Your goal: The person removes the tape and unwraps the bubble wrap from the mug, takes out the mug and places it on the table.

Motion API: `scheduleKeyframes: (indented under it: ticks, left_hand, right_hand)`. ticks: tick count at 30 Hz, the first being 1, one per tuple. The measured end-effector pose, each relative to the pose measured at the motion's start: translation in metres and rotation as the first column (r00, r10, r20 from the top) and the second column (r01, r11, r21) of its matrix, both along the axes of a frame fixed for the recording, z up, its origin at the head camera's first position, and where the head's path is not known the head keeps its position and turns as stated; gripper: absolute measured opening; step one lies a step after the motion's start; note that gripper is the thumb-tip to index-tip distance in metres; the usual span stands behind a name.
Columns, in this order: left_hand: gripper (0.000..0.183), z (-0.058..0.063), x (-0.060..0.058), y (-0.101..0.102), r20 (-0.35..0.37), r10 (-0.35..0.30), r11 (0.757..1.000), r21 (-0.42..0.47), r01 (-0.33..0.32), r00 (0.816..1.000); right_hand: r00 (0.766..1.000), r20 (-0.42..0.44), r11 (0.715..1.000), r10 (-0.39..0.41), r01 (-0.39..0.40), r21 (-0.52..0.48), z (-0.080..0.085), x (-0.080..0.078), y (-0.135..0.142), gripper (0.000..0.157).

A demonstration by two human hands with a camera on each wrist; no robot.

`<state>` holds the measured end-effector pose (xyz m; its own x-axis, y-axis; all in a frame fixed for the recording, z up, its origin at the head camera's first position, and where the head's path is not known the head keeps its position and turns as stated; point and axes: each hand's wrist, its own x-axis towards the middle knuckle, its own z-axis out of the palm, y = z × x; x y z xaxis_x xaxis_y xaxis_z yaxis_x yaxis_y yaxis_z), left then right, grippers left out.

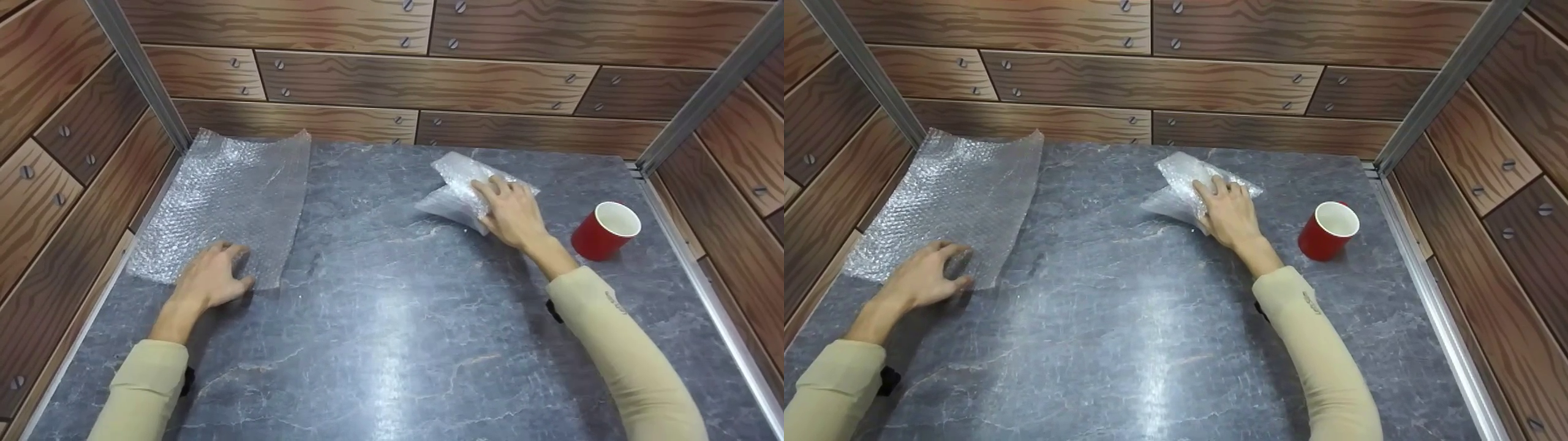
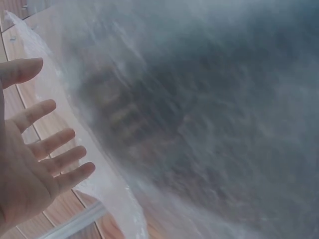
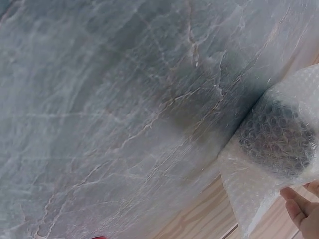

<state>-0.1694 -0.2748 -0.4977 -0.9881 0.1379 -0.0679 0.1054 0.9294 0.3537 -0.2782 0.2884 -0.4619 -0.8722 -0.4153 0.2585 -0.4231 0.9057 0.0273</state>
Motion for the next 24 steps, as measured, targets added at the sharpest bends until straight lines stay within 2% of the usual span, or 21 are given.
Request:
scheduleKeyframes:
  ticks: [11,24]
  left_hand:
    - [0.072,0.006,-0.005,0.028,-0.069,-0.059,0.998,-0.039,0.057,0.996]
    - [0.074,0.013,-0.008,0.067,-0.111,-0.125,0.992,-0.023,0.123,0.986]
  right_hand:
    - [0.999,0.002,0.999,0.035,-0.036,0.011,0.0,0.011,-0.004,0.071]
    - [0.997,-0.01,0.997,0.075,-0.075,0.006,0.0,0.028,-0.012,0.075]
